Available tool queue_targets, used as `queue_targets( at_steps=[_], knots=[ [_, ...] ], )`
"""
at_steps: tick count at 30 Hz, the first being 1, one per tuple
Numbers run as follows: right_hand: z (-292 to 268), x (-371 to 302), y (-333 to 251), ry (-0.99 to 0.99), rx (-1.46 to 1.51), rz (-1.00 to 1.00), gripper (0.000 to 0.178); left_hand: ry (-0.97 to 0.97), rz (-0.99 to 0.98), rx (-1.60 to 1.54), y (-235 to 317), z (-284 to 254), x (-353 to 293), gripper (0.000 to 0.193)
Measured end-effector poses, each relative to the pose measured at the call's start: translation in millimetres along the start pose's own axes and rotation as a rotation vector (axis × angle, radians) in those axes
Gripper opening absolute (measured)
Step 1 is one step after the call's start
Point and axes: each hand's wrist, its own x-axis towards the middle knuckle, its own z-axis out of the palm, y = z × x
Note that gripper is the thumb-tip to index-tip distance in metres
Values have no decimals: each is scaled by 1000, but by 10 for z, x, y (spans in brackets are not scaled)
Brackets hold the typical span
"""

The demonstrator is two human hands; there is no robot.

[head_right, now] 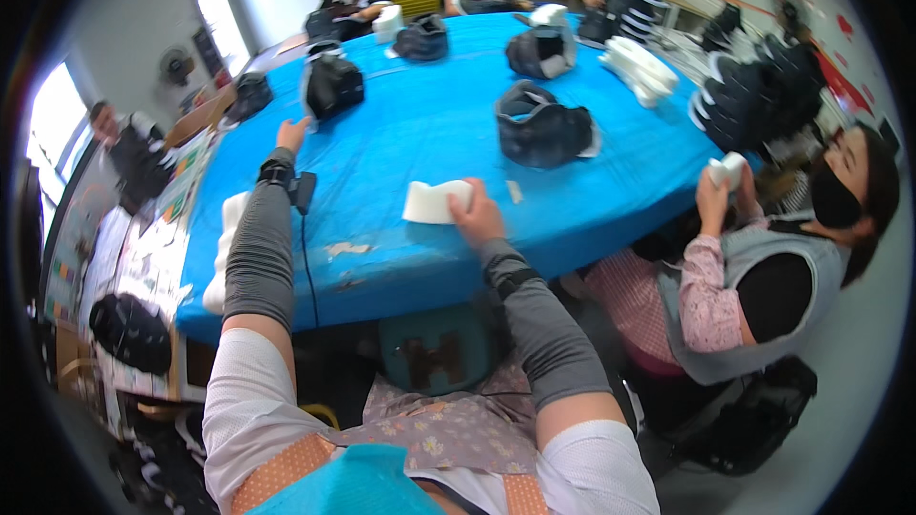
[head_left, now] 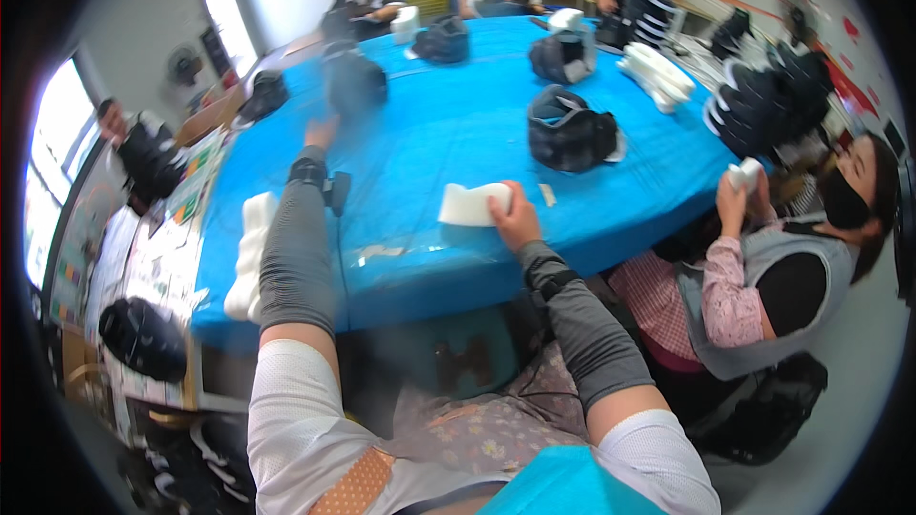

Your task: Inserting foam ankle supports and inner padding into shoe uppers at a manufacturing table.

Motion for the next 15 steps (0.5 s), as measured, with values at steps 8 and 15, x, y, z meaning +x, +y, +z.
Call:
queue_targets(
  at_steps=[8, 15],
  knots=[
    [104, -8, -68, 10, -56, -27, 48, 107, 128, -41, -37, 463, 508, 67],
    [90, -11, 9, -46, -104, 11, 48, 117, 82, 196, 161, 606, 427, 54]
  ],
)
